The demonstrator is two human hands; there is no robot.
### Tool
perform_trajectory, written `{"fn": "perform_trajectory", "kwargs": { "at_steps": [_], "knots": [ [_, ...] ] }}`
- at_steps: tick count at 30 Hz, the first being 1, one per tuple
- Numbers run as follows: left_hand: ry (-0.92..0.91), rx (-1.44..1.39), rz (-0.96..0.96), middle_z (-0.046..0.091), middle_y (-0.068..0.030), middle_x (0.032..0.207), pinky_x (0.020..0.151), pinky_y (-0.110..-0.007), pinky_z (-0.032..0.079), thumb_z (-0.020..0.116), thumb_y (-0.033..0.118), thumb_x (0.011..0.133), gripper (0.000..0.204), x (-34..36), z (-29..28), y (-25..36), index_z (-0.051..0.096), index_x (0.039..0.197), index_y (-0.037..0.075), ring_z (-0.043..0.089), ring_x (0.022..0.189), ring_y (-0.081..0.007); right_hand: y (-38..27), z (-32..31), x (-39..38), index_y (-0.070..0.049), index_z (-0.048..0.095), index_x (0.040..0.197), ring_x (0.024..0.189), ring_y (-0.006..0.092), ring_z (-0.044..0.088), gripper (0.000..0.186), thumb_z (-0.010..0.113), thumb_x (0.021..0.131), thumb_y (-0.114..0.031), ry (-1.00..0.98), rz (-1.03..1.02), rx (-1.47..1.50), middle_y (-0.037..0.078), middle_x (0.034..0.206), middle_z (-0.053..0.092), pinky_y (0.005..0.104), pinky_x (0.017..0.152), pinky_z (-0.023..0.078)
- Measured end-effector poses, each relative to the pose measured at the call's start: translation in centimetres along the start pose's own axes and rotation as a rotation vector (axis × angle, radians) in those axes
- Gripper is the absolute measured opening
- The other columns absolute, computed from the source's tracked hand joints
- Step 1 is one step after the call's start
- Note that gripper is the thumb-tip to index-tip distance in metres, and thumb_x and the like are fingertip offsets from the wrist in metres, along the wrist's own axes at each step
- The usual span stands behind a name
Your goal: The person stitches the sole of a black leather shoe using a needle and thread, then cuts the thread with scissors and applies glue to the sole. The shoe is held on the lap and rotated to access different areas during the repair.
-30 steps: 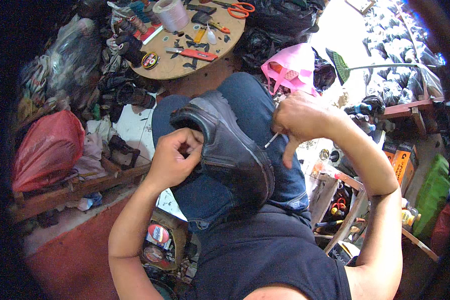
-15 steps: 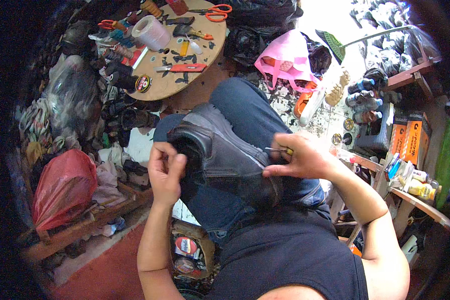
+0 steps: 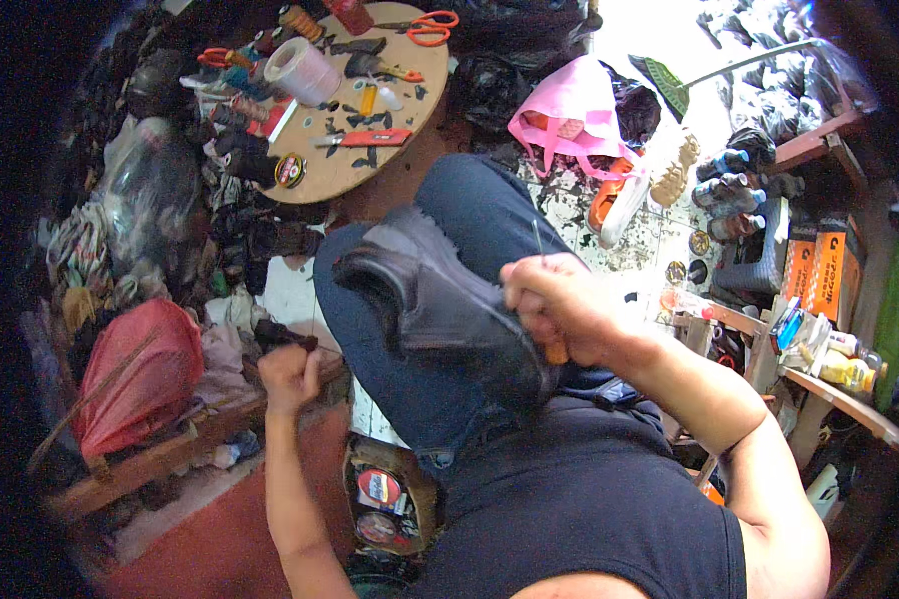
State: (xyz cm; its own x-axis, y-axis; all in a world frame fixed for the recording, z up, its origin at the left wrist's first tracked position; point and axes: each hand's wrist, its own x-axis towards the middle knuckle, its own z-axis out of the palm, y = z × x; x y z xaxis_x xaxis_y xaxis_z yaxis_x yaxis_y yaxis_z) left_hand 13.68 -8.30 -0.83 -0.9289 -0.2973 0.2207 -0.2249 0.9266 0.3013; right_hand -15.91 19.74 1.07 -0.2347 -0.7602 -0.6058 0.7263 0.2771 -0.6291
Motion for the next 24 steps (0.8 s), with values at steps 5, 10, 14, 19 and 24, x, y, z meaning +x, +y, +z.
{"fn": "perform_trajectory", "kwargs": {
  "at_steps": [5,10,14,19,24],
  "knots": [
    [-0.065,-0.342,-0.414,0.067,-0.0067,0.069,0.054,-0.03,0.042,0.076,0.006,0.086,0.017,-2.2,-1.9,-0.1,0.064,0.075,0.002,0.056,0.053,-0.0204,-1.4,-1.2,-2.6,-0.007,0.068,0.098,0.048,0.008,0.051,0.034,0.057,0.107,-0.038,0.038,-0.142,-0.229,0.0,0.068,0.062,0.0257,0.04,0.038],
    [0.065,-0.824,-0.153,0.073,-0.0117,0.092,0.081,-0.045,0.051,0.073,0.006,0.09,0.011,1.8,-7.2,3.7,0.068,0.081,0.005,0.064,0.093,-0.0271,-2.4,-5.3,-5.6,-0.004,0.065,0.125,0.074,0.0195,0.062,0.031,0.052,0.106,-0.025,0.271,-0.337,-0.732,0.01,0.102,0.072,0.0364,0.071,0.052],
    [-0.012,-1.41,-0.333,0.074,-0.012,0.088,0.072,-0.041,0.053,0.073,0.006,0.09,0.011,4.6,-5.7,7.7,0.07,0.08,0.003,0.068,0.08,-0.0257,-0.3,-5.4,-6.5,-0.012,0.067,0.134,0.08,0.0259,0.068,0.03,0.057,0.107,-0.023,-0.024,-0.565,-1.063,0.011,0.092,0.069,0.0411,0.074,0.054],
    [-0.104,-0.364,-0.127,0.075,-0.0155,0.084,0.068,-0.034,0.055,0.073,0.001,0.086,0.01,9.5,-0.6,10.1,0.077,0.095,-0.002,0.074,0.075,-0.0282,0.3,-4.6,-6.5,-0.026,0.065,0.144,0.081,0.0315,0.069,0.042,0.062,0.103,-0.02,-0.049,-0.422,-1.207,0.013,0.09,0.068,0.0446,0.074,0.055],
    [-0.357,-0.455,-0.033,0.074,-0.021,0.114,0.103,-0.041,0.051,0.081,0.008,0.079,0.037,11.4,2.3,10.3,0.075,0.115,0.001,0.069,0.113,-0.0389,-1.8,-4.0,-6.2,-0.019,0.068,0.142,0.076,0.0259,0.065,0.045,0.064,0.099,-0.006,-0.106,-0.403,-1.227,0.011,0.085,0.067,0.0409,0.071,0.052]
  ]
}}
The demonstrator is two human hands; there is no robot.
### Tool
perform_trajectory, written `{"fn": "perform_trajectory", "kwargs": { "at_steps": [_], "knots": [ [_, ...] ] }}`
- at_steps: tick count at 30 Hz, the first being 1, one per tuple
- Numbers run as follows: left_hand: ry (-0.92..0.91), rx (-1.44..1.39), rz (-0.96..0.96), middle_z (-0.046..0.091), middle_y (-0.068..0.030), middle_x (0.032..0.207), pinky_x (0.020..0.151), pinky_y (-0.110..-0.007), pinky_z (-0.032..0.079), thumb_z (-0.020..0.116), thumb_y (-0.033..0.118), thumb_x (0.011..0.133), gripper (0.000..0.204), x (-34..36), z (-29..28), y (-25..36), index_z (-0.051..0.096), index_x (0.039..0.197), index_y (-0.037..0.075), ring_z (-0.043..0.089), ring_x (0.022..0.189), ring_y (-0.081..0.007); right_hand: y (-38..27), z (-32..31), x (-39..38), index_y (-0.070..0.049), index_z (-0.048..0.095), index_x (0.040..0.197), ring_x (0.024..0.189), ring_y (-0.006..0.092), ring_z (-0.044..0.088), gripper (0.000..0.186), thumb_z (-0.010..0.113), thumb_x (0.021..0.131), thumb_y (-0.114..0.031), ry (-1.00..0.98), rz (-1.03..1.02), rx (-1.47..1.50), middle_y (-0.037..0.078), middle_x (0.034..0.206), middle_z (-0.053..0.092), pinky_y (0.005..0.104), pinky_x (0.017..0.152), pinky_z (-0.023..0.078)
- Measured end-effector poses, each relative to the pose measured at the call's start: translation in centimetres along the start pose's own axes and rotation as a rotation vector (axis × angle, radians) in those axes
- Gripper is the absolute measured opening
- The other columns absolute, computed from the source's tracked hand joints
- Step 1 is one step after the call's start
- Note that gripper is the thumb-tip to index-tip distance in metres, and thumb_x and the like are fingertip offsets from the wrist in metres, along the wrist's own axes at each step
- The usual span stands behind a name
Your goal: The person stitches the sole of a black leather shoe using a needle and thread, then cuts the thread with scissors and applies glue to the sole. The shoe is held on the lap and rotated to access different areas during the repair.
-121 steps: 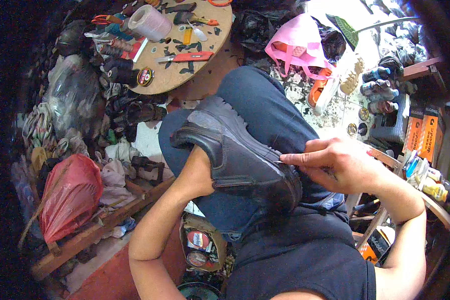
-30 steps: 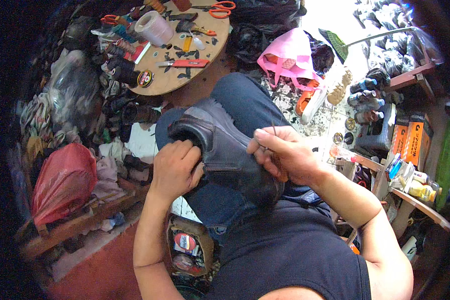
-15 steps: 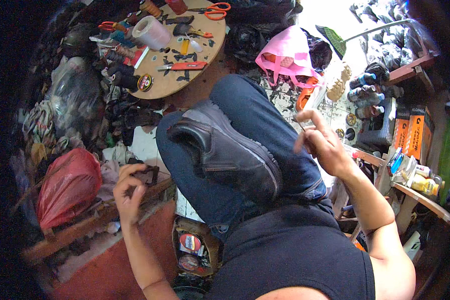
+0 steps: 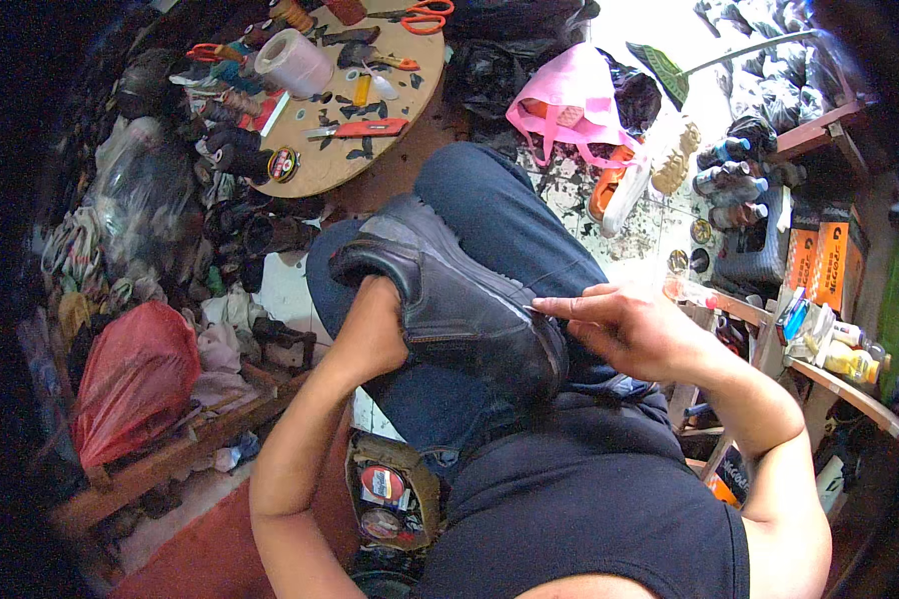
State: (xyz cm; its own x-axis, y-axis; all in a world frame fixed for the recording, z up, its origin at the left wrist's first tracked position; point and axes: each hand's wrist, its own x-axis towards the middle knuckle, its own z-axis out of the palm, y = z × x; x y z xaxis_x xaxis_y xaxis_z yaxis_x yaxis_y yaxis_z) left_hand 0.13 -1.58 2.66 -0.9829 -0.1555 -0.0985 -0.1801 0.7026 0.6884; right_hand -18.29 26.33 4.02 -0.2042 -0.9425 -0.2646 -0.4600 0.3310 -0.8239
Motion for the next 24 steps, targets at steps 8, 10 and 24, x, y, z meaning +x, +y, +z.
{"fn": "perform_trajectory", "kwargs": {
  "at_steps": [8,10,24],
  "knots": [
    [-0.376,-0.317,-0.083,0.065,-0.02,0.139,0.119,-0.044,0.039,0.085,0.015,0.082,0.062,2.0,2.6,-3.3,0.062,0.137,-0.001,0.059,0.132,-0.032,-3.0,-5.1,5.1,-0.007,0.079,0.09,0.08,0.0361,0.076,0.015,0.067,0.083,-0.013,-0.347,-0.157,-0.656,0.02,0.081,0.074,0.0484,0.067,0.061],
    [-0.346,-0.353,-0.103,0.067,-0.017,0.137,0.117,-0.044,0.043,0.083,0.02,0.087,0.056,1.9,3.2,-3.5,0.063,0.136,0.002,0.062,0.128,-0.0281,-3.5,-5.4,6.1,-0.004,0.078,0.086,0.084,0.0354,0.077,0.014,0.066,0.083,-0.011,-0.368,-0.222,-0.67,0.021,0.083,0.075,0.0488,0.07,0.061],
    [-0.403,-0.64,-0.151,0.07,-0.014,0.135,0.113,-0.044,0.051,0.07,0.024,0.101,0.038,1.4,5.9,-5.6,0.068,0.132,0.003,0.068,0.12,-0.0251,-0.8,-5.0,7.0,-0.01,0.08,0.103,0.084,0.0379,0.076,0.022,0.066,0.086,-0.011,-0.471,-0.267,-0.45,0.019,0.086,0.076,0.0494,0.075,0.061]
  ]
}}
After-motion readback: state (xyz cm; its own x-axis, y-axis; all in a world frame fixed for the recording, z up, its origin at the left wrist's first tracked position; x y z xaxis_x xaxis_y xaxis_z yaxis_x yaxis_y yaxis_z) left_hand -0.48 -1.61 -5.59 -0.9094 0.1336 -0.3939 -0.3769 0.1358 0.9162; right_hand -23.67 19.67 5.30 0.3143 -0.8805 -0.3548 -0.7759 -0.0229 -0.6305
